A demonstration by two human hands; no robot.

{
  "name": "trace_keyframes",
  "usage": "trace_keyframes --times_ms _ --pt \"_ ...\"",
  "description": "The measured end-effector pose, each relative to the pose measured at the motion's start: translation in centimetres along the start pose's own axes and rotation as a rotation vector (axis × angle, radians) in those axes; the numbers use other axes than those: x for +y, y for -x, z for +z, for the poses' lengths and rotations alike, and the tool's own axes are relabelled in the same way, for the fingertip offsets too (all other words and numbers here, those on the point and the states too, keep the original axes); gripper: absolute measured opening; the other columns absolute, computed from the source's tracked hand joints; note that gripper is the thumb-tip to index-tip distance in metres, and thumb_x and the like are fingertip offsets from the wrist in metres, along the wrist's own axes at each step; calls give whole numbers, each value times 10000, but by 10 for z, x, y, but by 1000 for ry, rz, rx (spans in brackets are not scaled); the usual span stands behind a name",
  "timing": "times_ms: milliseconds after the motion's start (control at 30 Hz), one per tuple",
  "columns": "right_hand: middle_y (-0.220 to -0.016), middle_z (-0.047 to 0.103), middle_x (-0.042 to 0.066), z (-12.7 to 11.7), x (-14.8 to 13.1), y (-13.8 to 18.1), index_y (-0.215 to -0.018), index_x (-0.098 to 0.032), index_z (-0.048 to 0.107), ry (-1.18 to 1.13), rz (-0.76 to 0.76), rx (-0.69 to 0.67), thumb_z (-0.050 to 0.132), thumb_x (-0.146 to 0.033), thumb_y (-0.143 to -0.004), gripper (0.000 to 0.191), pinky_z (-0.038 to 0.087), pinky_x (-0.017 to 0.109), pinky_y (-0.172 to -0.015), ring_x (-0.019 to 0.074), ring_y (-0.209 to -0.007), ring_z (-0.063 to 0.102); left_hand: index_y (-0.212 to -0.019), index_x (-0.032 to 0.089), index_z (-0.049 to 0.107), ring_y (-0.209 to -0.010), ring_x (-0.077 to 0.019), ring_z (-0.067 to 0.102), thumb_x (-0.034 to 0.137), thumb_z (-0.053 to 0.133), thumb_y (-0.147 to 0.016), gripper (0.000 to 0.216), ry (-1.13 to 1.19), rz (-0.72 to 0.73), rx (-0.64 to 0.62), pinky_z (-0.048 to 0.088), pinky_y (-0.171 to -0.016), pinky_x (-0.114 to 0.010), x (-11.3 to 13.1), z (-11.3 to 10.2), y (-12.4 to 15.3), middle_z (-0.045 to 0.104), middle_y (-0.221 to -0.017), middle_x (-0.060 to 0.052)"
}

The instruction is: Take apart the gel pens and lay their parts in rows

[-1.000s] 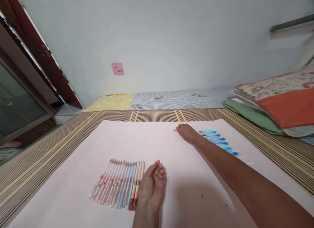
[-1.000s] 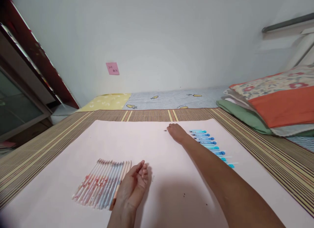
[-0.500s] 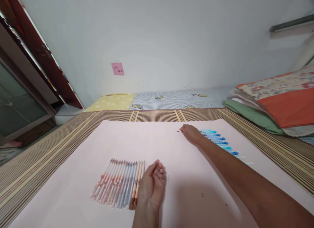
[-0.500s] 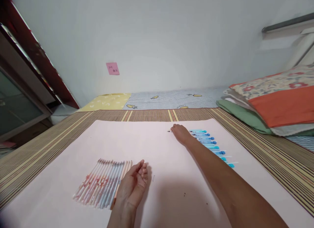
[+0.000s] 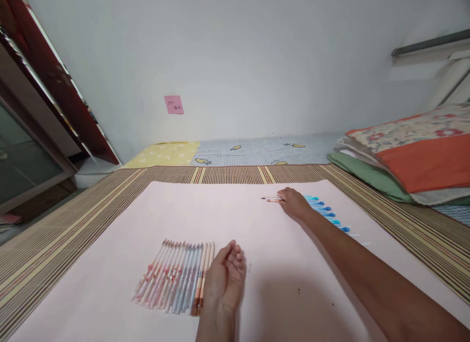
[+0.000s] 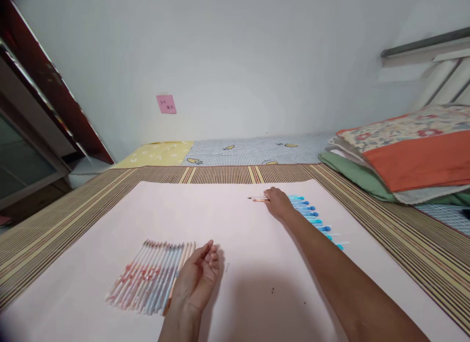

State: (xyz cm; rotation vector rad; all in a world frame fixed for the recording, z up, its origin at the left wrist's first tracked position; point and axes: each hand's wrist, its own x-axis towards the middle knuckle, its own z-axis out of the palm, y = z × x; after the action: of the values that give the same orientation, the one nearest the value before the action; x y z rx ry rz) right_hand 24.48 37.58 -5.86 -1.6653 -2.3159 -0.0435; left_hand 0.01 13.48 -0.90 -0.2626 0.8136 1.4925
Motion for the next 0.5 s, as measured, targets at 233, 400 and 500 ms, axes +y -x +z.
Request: trace_keyframes --times_ms 233,400,500 --pt "-992 640 81 5 1 -7 -972 -172 707 -63 -34 -64 507 -127 -904 215 373 255 -750 179 -865 581 -840 90 652 -537 -103 616 -6 518 -920 184 -3 5 -4 527 -455 -152 -1 -2 -3 651 -702 -79" --pt "-1010 640 81 5 -1 -9 -995 -165 702 -83 -41 -67 514 -122 -902 214 370 251 -746 173 -862 578 -828 58 640 -526 -98 609 19 481 -968 215 -4 5 -5 518 -453 -150 -2 -1 -2 655 -691 -97" --pt "-1016 646 84 1 -5 -6 -1007 -163 703 -65 -23 -55 533 -141 -897 204 371 254 -738 173 -849 577 -833 52 639 -526 -94 608 17 481 -971 213 -6 5 -5 518 -458 -146 -2 -1 -3 657 -692 -95"
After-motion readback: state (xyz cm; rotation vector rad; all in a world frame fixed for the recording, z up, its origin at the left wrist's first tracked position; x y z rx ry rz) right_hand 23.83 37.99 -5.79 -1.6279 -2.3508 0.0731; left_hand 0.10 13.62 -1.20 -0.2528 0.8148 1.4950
